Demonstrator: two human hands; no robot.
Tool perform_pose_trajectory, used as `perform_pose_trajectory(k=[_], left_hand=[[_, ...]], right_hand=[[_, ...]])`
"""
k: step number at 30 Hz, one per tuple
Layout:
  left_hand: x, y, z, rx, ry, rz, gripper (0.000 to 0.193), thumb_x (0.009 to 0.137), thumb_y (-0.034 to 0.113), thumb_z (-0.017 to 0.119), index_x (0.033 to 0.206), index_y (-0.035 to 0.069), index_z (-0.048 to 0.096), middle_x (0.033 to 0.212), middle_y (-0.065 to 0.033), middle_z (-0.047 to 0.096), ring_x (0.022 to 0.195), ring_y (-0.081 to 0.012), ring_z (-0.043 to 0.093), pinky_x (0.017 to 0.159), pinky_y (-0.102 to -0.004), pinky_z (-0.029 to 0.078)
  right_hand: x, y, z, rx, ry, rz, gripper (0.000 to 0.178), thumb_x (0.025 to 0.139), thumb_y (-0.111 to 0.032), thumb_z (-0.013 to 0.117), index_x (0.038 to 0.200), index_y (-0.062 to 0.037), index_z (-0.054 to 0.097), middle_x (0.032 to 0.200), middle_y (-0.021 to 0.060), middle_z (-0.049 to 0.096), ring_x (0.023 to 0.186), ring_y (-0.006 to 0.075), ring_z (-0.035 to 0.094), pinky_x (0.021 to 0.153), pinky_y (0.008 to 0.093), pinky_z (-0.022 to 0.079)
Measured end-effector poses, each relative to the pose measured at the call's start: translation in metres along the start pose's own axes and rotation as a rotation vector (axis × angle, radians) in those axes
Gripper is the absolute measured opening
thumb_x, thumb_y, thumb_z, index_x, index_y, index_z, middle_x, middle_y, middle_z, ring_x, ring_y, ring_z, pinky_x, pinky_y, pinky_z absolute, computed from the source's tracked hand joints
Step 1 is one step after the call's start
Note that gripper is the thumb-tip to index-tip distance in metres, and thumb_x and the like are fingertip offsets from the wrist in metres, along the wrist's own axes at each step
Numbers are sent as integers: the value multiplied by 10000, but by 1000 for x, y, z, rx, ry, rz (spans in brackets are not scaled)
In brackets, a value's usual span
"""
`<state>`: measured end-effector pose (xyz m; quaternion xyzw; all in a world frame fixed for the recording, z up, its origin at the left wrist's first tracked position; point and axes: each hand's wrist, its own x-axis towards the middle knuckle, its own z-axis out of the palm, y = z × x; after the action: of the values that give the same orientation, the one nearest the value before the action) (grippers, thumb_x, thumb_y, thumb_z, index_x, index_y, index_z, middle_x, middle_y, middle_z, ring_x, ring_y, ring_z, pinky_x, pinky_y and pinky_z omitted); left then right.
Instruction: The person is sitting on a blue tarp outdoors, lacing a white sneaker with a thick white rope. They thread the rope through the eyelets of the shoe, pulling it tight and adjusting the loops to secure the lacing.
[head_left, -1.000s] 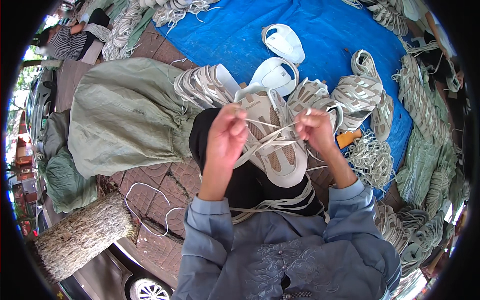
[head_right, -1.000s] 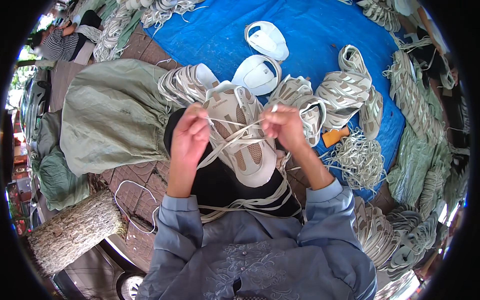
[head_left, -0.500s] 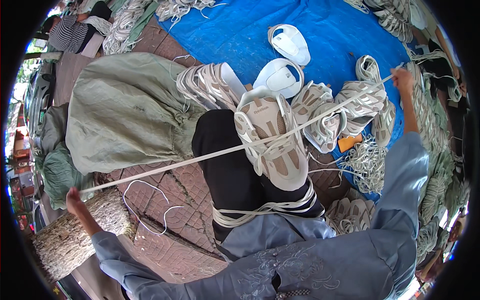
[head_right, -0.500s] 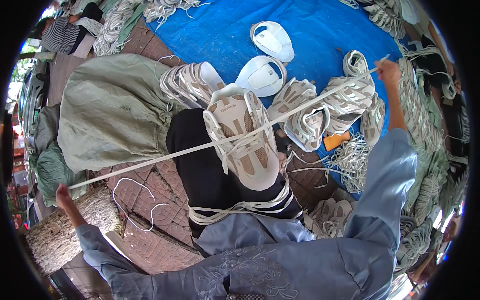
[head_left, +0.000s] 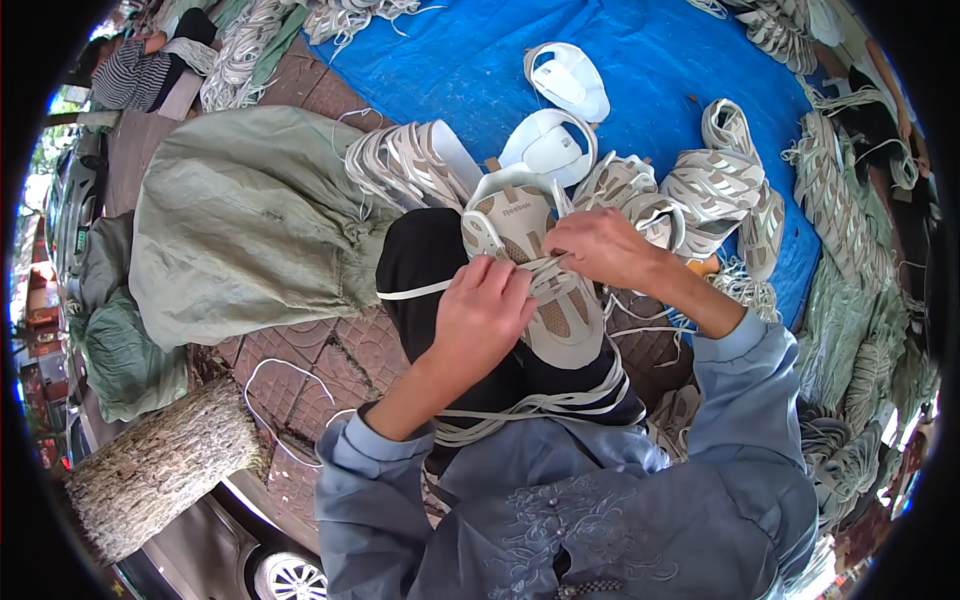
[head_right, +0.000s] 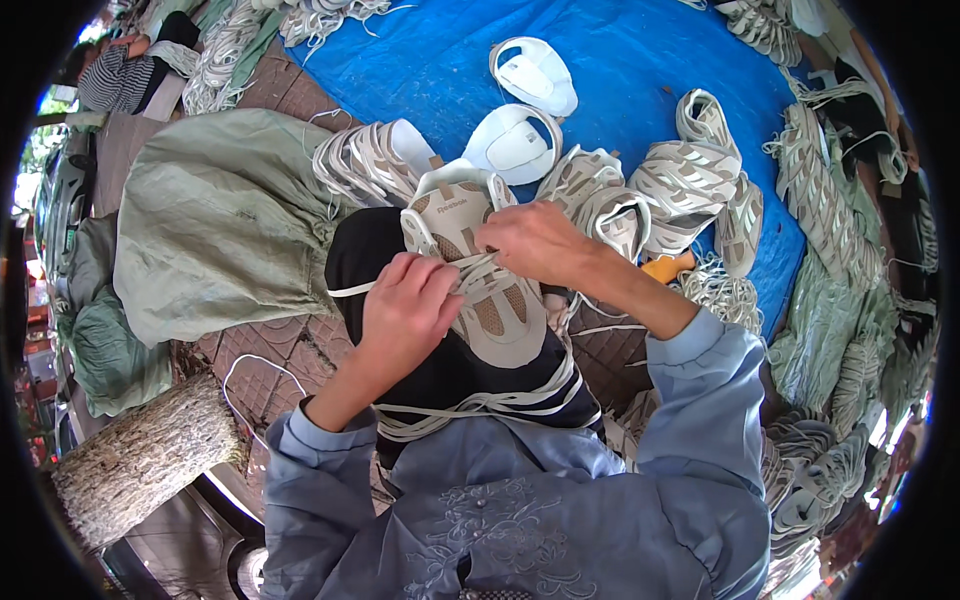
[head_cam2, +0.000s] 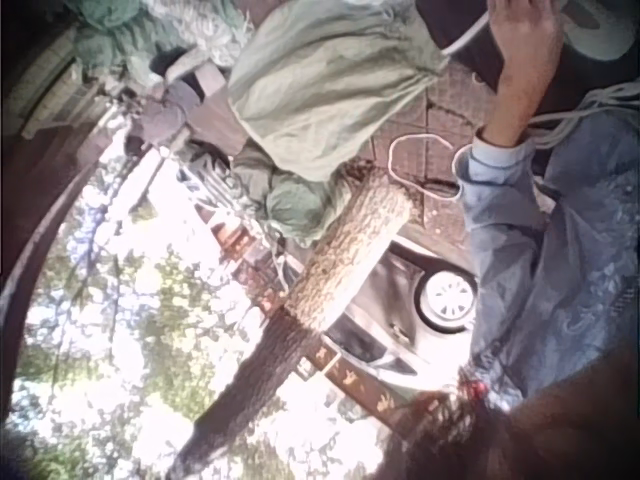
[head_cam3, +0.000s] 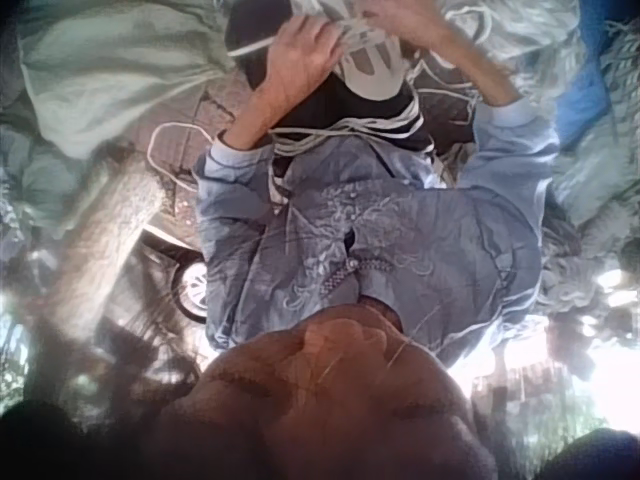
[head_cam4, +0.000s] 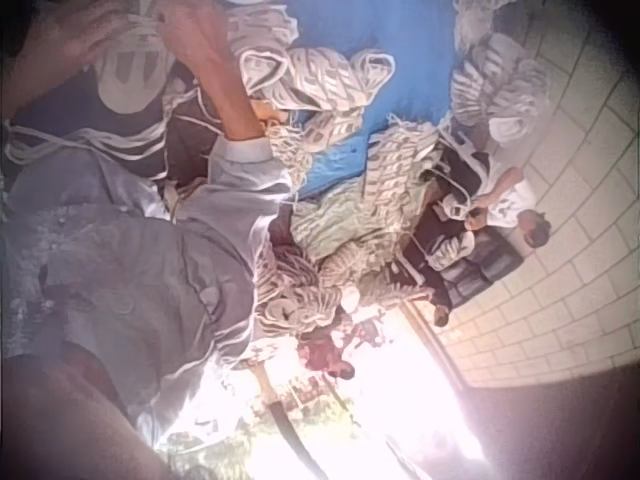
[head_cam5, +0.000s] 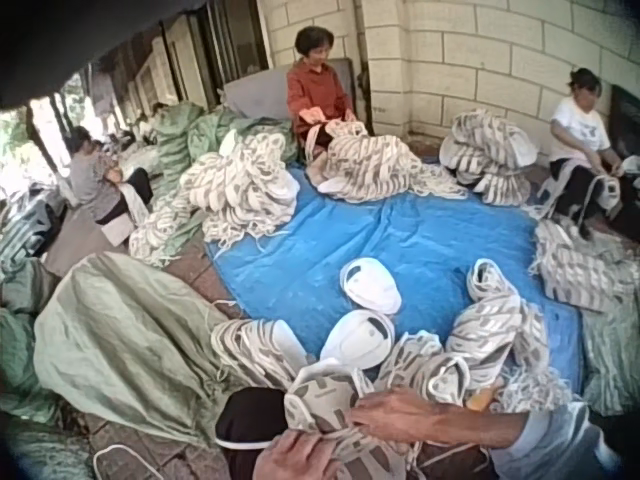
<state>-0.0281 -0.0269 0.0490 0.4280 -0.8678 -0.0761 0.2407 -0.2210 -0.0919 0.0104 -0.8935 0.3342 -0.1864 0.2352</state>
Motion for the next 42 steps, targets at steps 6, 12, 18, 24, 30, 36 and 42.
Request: perform_pose_trajectory(k=[6,12,18,24,30,36,42], left_hand=[[5,6,26,260,-113,22,144,608,99,627,676,25,523,718,-75,468,732,-236,481,644,-334,420],[16,-11,21,-264,-180,-230,42,676,42,557,705,12,562,671,-63,503,527,-149,475,473,-288,406],[35,-38,-7,-1387,-611,-957,174,759,67,523,911,-18,534,681,-13,511,491,-52,392,441,-203,320],[24,-43,-35,-769,-632,-582,180,758,64,595,922,-2,563,672,10,514,566,-45,442,496,-206,364],[15,-60,-43,-755,-609,-665,50,786,44,562,803,13,597,643,9,532,602,-32,454,537,-193,377],[-10,-49,-22,-550,-253,-431,29,734,18,583,759,34,580,675,-76,543,655,-207,533,590,-293,428],[-7,-29,0,-273,45,-262,49,726,6,581,751,43,560,713,-85,560,678,-254,546,597,-324,444]], right_hand=[[4,1,2,99,-33,63,139,620,-27,586,743,-93,579,636,51,555,611,238,570,541,358,441],[9,0,-10,-48,122,-152,147,591,-1,569,703,-97,569,621,34,530,598,214,557,527,337,444],[14,7,-5,-8,166,-214,163,575,12,559,691,-102,571,626,23,525,600,205,550,519,334,445],[11,7,-1,124,93,-83,165,569,10,563,692,-100,571,629,18,523,613,197,550,517,330,449],[11,5,-5,-146,126,-204,119,568,-19,563,668,-84,567,654,33,510,637,204,549,533,321,454],[0,90,-57,-430,336,53,46,613,-46,536,636,-48,576,645,96,565,608,246,570,553,334,460],[-25,135,-75,-402,221,347,84,618,-66,541,679,-44,595,695,92,595,634,256,574,584,341,453]])
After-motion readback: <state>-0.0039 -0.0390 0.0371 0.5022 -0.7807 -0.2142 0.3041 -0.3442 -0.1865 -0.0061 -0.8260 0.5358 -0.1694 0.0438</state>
